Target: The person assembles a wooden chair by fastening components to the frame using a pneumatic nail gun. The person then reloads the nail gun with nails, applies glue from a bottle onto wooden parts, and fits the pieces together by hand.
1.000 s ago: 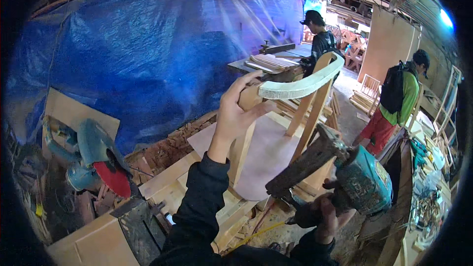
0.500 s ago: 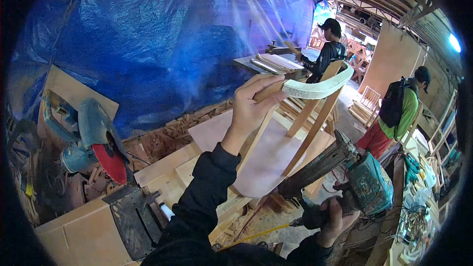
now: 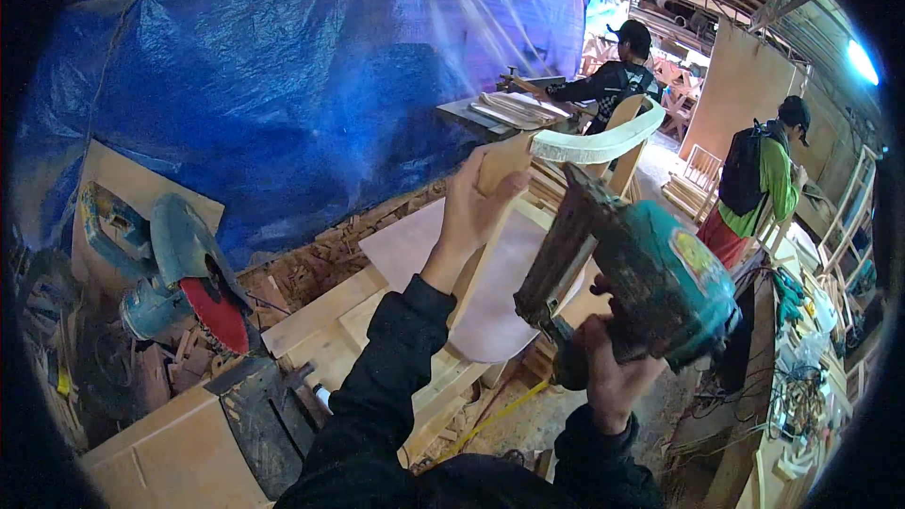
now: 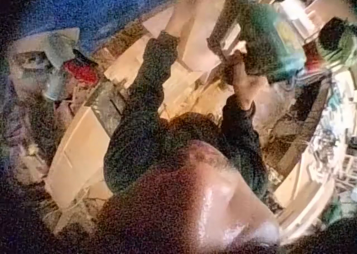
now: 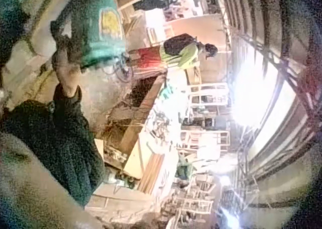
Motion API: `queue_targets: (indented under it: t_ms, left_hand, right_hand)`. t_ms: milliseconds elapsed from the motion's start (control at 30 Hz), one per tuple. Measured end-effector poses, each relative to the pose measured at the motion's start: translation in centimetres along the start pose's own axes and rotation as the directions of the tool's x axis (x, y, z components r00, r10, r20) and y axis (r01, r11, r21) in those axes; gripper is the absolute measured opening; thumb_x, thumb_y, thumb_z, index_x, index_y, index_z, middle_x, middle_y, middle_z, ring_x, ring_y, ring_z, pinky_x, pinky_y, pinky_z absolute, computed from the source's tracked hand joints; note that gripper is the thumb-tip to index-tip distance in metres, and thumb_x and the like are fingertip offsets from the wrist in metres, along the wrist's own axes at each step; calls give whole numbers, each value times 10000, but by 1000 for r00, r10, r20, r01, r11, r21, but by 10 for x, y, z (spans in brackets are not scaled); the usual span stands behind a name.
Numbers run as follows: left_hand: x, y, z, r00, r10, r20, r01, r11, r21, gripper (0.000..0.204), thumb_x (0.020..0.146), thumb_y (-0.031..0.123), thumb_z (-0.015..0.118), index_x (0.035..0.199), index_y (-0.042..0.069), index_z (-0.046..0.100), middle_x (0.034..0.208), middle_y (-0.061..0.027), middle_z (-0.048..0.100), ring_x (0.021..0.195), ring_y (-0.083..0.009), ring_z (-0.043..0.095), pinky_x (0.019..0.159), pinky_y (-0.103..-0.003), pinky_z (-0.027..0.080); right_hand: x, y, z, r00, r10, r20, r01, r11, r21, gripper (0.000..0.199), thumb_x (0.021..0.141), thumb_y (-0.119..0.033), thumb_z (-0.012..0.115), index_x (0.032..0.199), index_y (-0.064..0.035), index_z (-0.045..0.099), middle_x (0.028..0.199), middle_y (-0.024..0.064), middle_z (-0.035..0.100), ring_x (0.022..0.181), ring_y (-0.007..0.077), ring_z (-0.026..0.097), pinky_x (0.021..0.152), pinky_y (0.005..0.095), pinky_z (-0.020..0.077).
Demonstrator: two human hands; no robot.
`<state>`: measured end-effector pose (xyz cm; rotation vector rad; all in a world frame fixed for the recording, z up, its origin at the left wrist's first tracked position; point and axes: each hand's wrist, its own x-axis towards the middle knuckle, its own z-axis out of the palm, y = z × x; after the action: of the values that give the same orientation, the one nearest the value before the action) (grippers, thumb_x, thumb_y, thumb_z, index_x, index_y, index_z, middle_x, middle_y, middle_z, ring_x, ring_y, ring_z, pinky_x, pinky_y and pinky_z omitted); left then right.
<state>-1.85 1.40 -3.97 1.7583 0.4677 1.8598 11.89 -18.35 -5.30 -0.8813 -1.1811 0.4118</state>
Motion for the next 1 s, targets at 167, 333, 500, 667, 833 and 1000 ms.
queue_targets:
  t_ms: [167, 333, 500, 667, 833, 1000]
  left_hand:
    - [-9, -6, -1, 998, -22, -58, 33, 978, 205, 431, 902, 397, 535, 1053, -6, 523, 945, -144, 617, 877, -205, 588, 779, -319, 454]
    - [-9, -11, 7, 990, 33, -138, 2, 970, 244, 381, 948, 341, 390, 1017, -11, 519, 831, -181, 580, 768, -279, 573, 708, -365, 442]
    - [-7, -18, 7, 985, 4, -173, 33, 976, 213, 368, 963, 285, 310, 1002, -17, 517, 758, -192, 531, 688, -289, 528, 650, -382, 414]
    - [-7, -27, 3, 986, 9, -167, 35, 966, 257, 484, 988, 379, 244, 1017, 20, 566, 800, -91, 614, 715, -160, 589, 644, -302, 461]
    - [-9, -25, 7, 985, -42, -169, 75, 979, 190, 404, 983, 328, 271, 921, 17, 522, 715, -93, 526, 651, -167, 506, 603, -316, 418]
    - [-7, -14, 10, 978, 47, -201, -9, 983, 186, 374, 978, 295, 296, 818, 11, 479, 623, -78, 425, 580, -167, 417, 558, -329, 365]
  right_hand:
    - [0, 13, 10, 996, 84, 33, -80, 992, -101, 161, 815, -33, 658, 962, 9, 607, 874, 56, 643, 781, 129, 586, 712, 265, 467]
    - [-3, 17, 18, 997, 72, 7, -72, 996, -52, 206, 795, 1, 656, 986, 22, 582, 859, 76, 637, 755, 139, 600, 676, 282, 489]
    - [-3, 22, 23, 999, 34, 2, -35, 998, 56, 219, 783, 36, 641, 985, 36, 557, 837, 80, 625, 720, 139, 606, 646, 270, 494]
    - [-4, 13, 24, 995, 88, 52, -86, 995, -52, 198, 785, 40, 639, 965, 38, 557, 819, 76, 614, 651, 122, 586, 560, 255, 477]
    - [-3, 22, 31, 999, -32, -21, 31, 998, -50, 176, 796, 24, 643, 952, 32, 563, 801, 60, 606, 620, 110, 570, 535, 247, 465]
    - [-6, 5, 23, 998, 65, 23, -66, 997, 38, 147, 838, -3, 616, 978, 18, 577, 820, 62, 616, 670, 112, 577, 593, 258, 476]
